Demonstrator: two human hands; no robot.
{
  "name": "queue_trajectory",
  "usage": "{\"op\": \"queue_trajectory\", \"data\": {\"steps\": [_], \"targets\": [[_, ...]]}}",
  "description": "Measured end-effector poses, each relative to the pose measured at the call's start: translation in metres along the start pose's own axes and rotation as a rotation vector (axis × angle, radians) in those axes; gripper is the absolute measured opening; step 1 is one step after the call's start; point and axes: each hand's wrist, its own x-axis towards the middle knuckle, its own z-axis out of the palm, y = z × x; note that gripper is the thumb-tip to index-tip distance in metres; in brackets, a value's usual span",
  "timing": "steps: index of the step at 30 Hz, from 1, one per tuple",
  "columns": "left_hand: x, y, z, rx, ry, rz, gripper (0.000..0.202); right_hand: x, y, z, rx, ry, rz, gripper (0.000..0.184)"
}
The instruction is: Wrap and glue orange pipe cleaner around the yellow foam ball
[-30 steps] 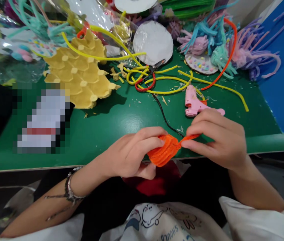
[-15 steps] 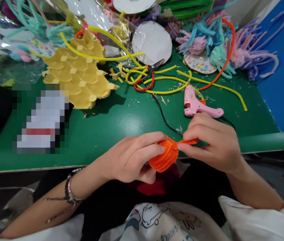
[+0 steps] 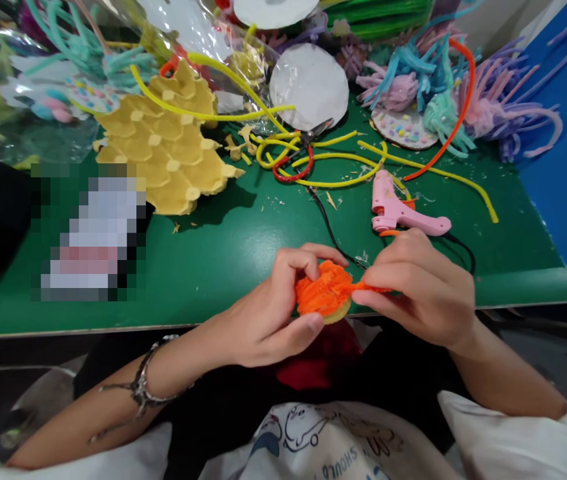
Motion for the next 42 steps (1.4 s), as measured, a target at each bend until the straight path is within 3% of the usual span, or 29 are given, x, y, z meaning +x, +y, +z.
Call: {"op": "queue_trajectory", "data": {"steps": [6, 19, 32, 38, 42], "targets": [[0.003, -0.003, -0.001, 0.074, 0.014, 0.083, 0.016, -0.001, -0.002, -0.002, 0.054, -0.014, 0.006, 0.007], [0.001, -0.003, 0.000, 0.146, 0.036, 0.104, 0.026, 0.001, -0.007, -0.004, 0.110, -0.083, 0.034, 0.015], [-0.004, 0.001, 0.004, 0.135, 0.027, -0.076, 0.028, -0.007, -0.005, 0.004, -0.141, -0.026, -0.131, 0.020], [-0.002, 0.006, -0.003, 0.167, 0.046, -0.050, 0.029, -0.007, -0.002, 0.004, 0.042, 0.032, -0.017, 0.015], [0.001, 0.011, -0.008, 0.194, 0.005, -0.084, 0.035, -0.006, -0.004, 0.003, 0.050, 0.003, -0.021, 0.013]]}}
